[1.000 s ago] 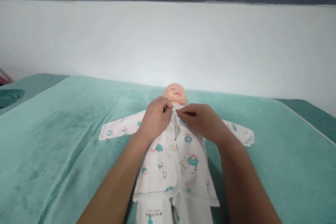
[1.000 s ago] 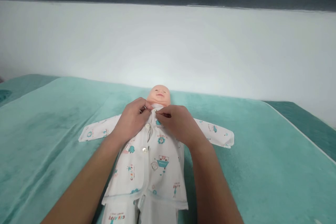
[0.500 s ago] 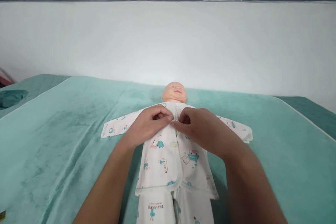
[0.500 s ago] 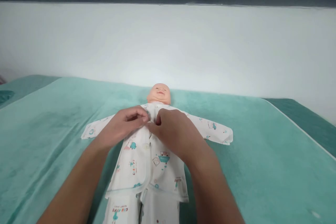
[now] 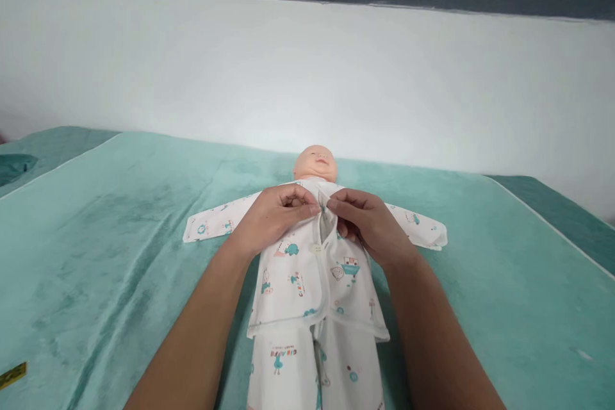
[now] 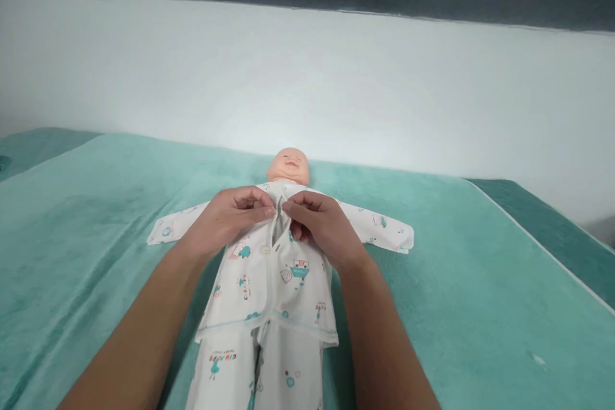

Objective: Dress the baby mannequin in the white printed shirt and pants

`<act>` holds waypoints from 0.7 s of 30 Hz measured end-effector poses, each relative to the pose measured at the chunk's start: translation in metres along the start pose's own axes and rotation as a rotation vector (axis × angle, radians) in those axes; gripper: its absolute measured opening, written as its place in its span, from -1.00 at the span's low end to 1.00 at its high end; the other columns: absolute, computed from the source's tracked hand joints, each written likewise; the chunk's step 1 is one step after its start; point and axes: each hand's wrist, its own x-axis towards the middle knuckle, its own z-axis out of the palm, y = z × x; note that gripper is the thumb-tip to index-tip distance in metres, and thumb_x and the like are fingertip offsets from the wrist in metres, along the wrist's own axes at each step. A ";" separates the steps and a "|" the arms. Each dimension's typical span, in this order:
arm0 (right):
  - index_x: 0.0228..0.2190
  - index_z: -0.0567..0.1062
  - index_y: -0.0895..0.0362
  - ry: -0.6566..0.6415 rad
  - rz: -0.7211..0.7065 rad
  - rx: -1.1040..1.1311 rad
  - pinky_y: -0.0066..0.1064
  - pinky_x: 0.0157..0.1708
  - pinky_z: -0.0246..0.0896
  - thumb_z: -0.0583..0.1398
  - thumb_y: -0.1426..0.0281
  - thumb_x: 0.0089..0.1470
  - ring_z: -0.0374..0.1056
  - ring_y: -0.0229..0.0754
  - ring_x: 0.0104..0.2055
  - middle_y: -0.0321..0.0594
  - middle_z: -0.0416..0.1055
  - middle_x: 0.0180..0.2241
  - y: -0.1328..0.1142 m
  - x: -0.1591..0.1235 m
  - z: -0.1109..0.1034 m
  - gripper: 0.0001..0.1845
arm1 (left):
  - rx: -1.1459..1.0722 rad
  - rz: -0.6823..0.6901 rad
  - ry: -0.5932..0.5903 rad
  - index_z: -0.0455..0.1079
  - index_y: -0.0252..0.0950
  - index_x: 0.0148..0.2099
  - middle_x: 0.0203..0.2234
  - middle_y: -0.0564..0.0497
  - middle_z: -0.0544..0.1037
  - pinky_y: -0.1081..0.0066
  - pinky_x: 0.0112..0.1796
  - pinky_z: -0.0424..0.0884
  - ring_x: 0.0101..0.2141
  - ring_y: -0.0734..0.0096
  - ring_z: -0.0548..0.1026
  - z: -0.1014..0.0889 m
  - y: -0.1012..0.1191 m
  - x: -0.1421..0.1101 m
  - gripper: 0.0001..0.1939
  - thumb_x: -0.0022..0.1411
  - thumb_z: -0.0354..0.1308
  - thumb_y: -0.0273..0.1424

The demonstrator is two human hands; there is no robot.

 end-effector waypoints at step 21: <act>-0.42 0.45 0.15 -0.135 -0.014 0.010 -0.52 -0.61 -0.03 0.23 0.21 0.11 0.18 -0.39 -0.59 -0.36 0.30 -0.61 0.006 0.003 -0.008 -0.75 | -0.016 0.006 0.056 0.47 -0.30 -0.36 -0.48 0.05 0.48 0.45 -0.41 0.26 -0.44 0.48 0.38 0.004 -0.007 0.002 -0.76 0.10 0.29 -0.21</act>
